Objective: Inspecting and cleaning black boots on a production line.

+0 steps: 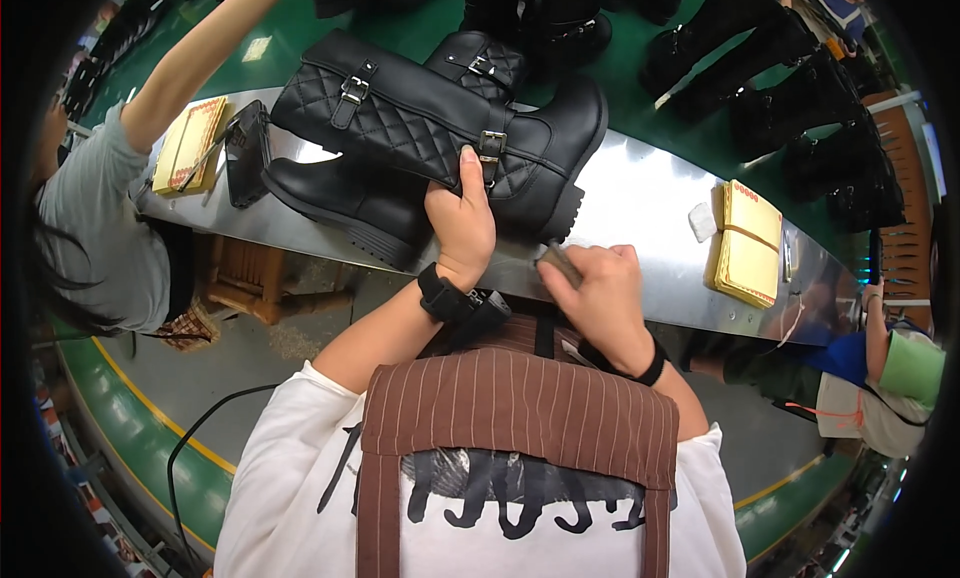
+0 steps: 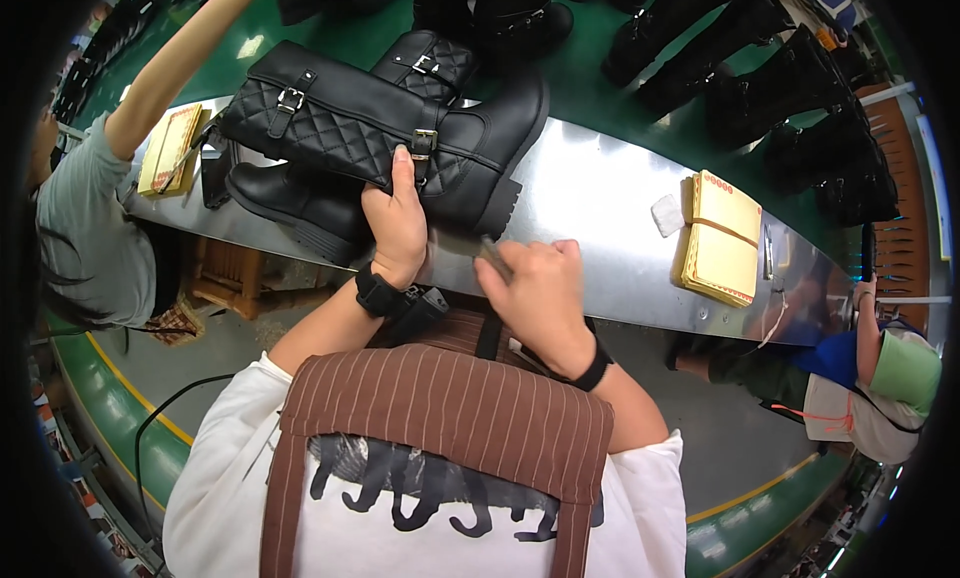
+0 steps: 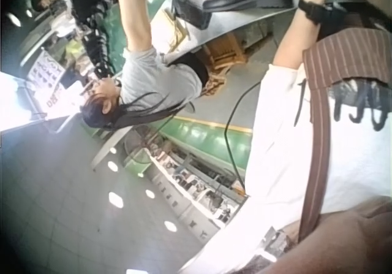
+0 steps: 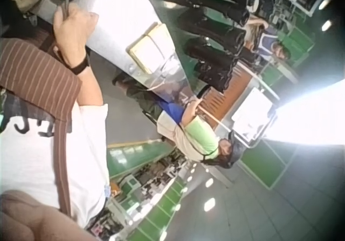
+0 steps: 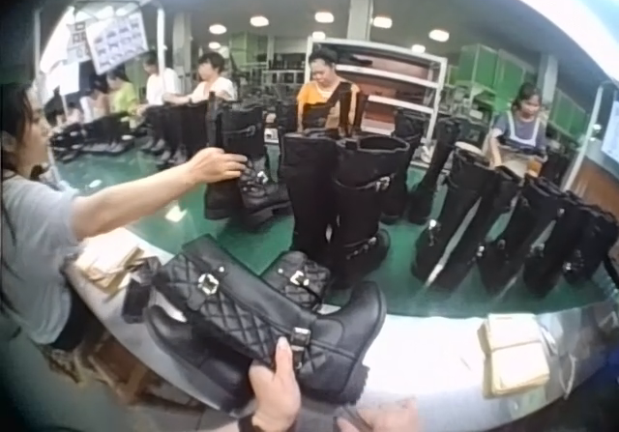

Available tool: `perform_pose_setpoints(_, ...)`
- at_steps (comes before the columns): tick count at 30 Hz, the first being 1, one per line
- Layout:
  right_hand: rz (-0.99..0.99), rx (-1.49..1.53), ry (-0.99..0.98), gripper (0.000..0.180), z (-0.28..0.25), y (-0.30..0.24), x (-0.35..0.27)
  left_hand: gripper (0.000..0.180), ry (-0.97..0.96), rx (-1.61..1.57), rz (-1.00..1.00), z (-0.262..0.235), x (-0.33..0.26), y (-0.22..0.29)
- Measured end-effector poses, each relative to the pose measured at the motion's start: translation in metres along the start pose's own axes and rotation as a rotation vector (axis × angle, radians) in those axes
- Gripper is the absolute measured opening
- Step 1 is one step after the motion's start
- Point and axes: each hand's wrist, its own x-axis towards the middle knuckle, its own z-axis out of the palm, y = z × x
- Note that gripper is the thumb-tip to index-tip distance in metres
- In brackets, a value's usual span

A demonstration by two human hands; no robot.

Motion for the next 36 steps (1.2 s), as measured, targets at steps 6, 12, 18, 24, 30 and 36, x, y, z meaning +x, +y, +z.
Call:
perform_pose_setpoints(6,-0.258,-0.091,0.256,0.021,-0.027,0.035,0.014,0.031,-0.006,-0.015,-0.094,0.001,0.004,0.001)
perform_pose_setpoints(12,-0.321,-0.067,0.425,0.020,-0.053,0.022,0.046,0.028,0.026,-0.001,0.079,0.002,0.005,0.000)
perform_pose_setpoints(18,-0.498,-0.162,0.348,0.017,-0.027,0.025,0.079,0.029,-0.038,0.000,0.012,-0.003,0.004,0.003)
perform_pose_setpoints(24,-0.381,-0.579,0.142,0.016,-0.064,0.039,0.068,0.028,-0.031,0.038,0.125,0.001,0.004,0.008)
perform_pose_setpoints(30,-0.517,-0.218,0.275,0.019,-0.042,0.020,0.079,0.027,-0.062,0.063,0.109,-0.001,0.004,0.008)
perform_pose_setpoints(36,-0.307,-0.458,0.256,0.009,-0.073,0.089,0.051,0.029,-0.043,0.052,0.086,-0.001,0.003,0.011)
